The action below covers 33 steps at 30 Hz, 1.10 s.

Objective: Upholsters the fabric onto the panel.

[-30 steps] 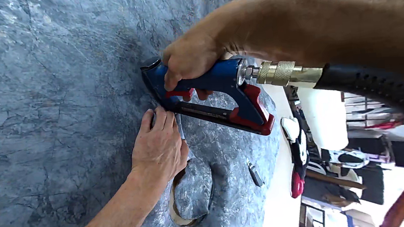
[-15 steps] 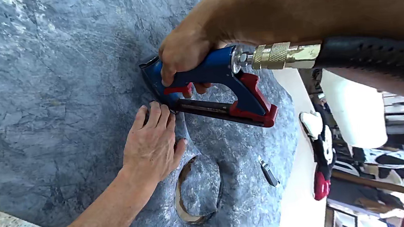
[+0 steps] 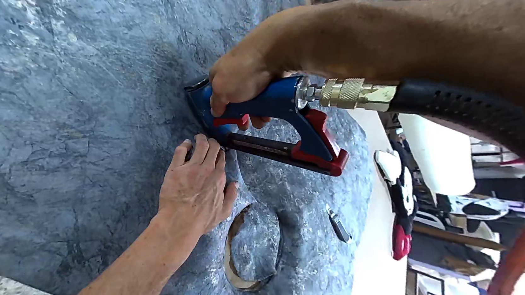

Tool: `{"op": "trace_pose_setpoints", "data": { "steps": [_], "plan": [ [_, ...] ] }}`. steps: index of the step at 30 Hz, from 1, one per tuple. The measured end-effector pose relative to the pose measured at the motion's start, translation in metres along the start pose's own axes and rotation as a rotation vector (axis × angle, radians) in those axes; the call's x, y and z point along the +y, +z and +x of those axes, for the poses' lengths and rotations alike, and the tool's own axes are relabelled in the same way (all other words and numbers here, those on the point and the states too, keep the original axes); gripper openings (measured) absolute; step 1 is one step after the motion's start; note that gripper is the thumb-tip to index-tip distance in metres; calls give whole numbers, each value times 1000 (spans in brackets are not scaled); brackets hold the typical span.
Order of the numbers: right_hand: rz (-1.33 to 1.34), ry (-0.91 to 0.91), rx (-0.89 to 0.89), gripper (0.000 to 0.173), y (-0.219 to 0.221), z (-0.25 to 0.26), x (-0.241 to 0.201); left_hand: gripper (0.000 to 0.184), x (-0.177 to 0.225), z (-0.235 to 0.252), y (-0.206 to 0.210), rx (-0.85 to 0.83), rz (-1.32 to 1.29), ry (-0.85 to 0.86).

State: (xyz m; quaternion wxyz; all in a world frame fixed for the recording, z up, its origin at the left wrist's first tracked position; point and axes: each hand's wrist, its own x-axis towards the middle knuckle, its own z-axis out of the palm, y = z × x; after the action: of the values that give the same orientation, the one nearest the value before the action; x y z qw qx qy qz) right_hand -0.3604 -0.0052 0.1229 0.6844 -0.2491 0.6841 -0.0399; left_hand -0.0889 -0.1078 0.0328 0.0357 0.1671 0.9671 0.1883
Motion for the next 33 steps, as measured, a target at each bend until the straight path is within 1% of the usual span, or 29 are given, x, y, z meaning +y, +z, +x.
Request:
{"op": "trace_pose_setpoints", "data": {
  "steps": [1, 2, 3, 4, 5, 6, 7, 8, 9, 15, 19, 23, 28, 33],
  "plan": [
    [119, 104, -67, 27, -12, 24, 21, 72, -5, -2, -1, 14, -8, 36],
    [188, 208, -61, 31, -16, 37, 31, 70, -12, -5, -2, 28, -21, 70],
    [222, 271, -37, 34, -16, 42, 31, 68, -19, -8, -4, 39, -30, 96],
    [243, 292, -20, 35, -14, 39, 23, 68, -23, -10, -5, 34, -22, 113],
    [257, 300, 2, 34, -7, 29, 7, 69, -25, -11, -6, 19, 1, 119],
    [235, 324, 59, 30, 7, 15, -23, 72, -26, -11, -8, -3, 23, 111],
    [146, 432, 182, 25, 27, -2, -64, 74, -27, -10, -10, -16, 37, 103],
    [84, 514, 282, 23, 43, -12, -91, 74, -27, -8, -11, -28, 43, 101],
    [69, 547, 327, 22, 50, -17, -101, 74, -27, -7, -11, -36, 44, 103],
    [231, 535, 315, 22, 50, -21, -95, 70, -32, -3, -10, -28, 0, 161],
    [271, 578, 278, 23, 48, -18, -99, 68, -34, -3, -11, -58, -52, 173],
    [270, 573, 237, 25, 45, -15, -101, 66, -35, -1, -14, -96, -79, 175],
    [247, 592, 243, 23, 45, -13, -108, 67, -33, 0, -17, -132, -76, 156],
    [217, 583, 218, 21, 45, -7, -114, 67, -32, 1, -16, -121, -69, 146]
  ]
}}
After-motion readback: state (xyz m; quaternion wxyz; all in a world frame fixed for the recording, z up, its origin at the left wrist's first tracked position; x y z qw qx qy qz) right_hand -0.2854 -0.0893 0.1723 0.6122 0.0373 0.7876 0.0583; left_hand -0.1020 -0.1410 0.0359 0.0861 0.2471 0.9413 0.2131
